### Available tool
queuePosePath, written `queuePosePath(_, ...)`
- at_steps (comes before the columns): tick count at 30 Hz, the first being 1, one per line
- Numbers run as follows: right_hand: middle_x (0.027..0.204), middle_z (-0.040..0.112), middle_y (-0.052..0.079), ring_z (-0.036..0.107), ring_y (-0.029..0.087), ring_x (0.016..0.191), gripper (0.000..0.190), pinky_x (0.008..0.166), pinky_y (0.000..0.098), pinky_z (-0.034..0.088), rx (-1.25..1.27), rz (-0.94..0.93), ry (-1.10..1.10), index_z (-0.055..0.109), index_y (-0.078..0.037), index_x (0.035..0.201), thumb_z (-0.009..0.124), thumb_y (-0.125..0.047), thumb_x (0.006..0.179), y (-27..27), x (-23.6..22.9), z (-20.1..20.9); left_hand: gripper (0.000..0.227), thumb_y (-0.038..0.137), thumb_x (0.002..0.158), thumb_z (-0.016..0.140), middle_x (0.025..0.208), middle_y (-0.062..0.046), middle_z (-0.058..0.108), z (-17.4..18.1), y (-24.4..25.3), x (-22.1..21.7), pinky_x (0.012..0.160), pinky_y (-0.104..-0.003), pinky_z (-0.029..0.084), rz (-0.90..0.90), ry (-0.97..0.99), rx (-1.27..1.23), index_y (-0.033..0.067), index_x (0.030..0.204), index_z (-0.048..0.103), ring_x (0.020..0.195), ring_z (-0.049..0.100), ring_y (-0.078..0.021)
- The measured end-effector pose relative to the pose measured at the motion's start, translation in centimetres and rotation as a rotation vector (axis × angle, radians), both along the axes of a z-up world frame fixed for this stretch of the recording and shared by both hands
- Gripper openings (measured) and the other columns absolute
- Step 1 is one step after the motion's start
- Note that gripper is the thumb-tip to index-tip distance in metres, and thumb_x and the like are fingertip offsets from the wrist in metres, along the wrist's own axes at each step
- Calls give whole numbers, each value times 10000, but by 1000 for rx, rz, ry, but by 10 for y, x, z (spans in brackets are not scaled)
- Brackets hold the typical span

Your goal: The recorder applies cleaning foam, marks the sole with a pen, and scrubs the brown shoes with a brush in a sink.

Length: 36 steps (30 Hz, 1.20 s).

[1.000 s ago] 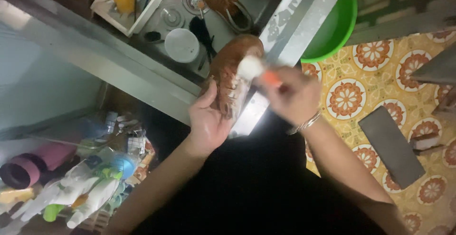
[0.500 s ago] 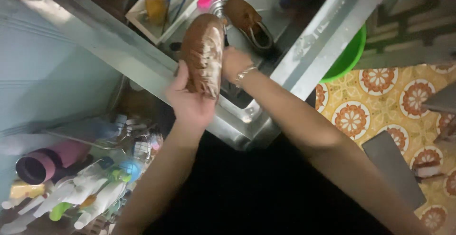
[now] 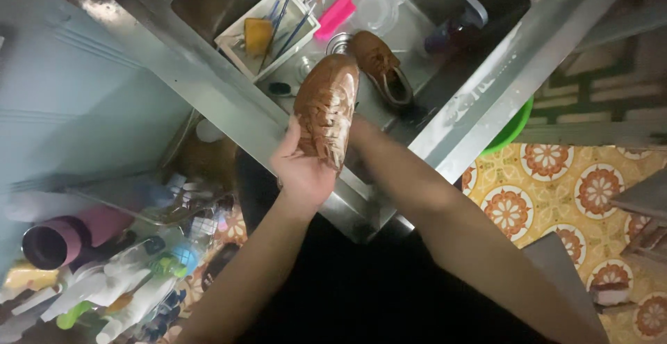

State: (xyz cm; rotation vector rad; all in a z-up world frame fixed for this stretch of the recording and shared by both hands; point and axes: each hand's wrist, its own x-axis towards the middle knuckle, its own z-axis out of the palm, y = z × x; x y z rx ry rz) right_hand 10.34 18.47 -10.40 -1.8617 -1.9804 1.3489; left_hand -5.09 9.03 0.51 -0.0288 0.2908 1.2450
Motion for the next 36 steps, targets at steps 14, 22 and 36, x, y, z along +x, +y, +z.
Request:
queuePosePath(14,1360,665,35,564,108,1115,599,946,254,443,143,-395,635,480,-88,1552,606,2,973,-99,132,117,567,385,1073,478,1459,-172,554,20,-5,11,1170,-479,386,-137,50,-79,-38,1450,475,1354,532,-327)
queuePosePath(22,1099,753,64,698,147,978,269,883,258,552,568,-502,209,743,-74,1203,778,-148,947,-159,114,193,524,357,1078,472,1451,-134,568,23,-55,55,1174,-465,376,-266,112,-97,2,1464,474,1360,526,-297)
queuePosePath(36,1013,771,104,768,201,793,216,702,322,600,735,-590,-48,779,-111,1119,831,-228,944,-186,119,138,588,440,1076,452,1461,-119,579,35,-57,70,1189,-448,394,-413,216,50,23,1490,461,1368,544,-266)
